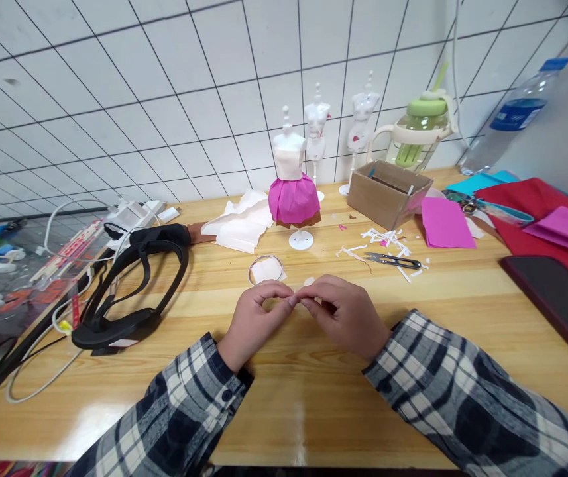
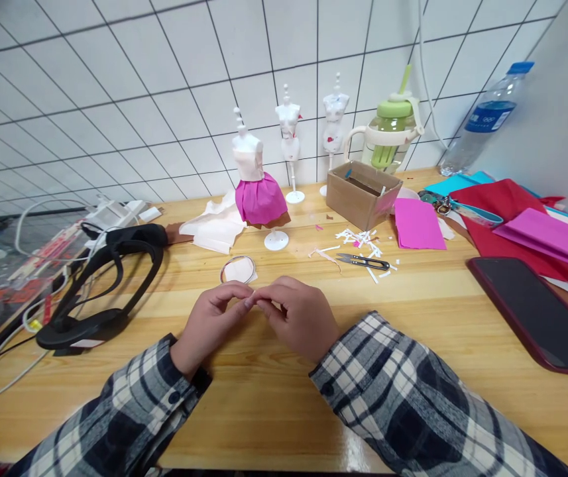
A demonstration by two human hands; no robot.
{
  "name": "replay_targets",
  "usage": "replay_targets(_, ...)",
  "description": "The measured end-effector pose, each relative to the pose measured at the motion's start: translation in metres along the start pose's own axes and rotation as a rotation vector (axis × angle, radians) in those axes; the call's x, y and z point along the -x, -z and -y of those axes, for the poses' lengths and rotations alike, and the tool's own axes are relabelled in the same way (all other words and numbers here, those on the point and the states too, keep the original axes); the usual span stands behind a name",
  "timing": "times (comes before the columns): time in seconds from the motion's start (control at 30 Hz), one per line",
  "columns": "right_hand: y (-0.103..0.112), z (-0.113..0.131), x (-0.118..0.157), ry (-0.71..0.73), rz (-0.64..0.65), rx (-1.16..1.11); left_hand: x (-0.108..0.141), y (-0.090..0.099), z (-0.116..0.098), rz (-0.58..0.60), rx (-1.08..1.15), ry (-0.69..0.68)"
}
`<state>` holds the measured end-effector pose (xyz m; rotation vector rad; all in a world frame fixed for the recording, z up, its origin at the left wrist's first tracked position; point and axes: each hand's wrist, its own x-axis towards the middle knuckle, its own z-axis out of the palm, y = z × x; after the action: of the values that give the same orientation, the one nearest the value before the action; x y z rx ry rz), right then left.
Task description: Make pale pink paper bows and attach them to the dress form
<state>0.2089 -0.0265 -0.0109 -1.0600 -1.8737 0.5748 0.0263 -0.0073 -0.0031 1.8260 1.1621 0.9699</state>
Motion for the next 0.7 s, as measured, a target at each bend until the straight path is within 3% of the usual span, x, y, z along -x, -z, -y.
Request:
replay_targets(0.27,0.0004,-0.0029,0.0027,0.114,0.067,0.114,-0.0024,0.0013,0.0023,-0.021,-0.03,0.024)
replay_targets(0.7,0.0023,-0.0035,-0.0007,-0.027,0.011,0.122,-0.0008,-0.0034,-0.0038,-0.004,-0.203,-0.137)
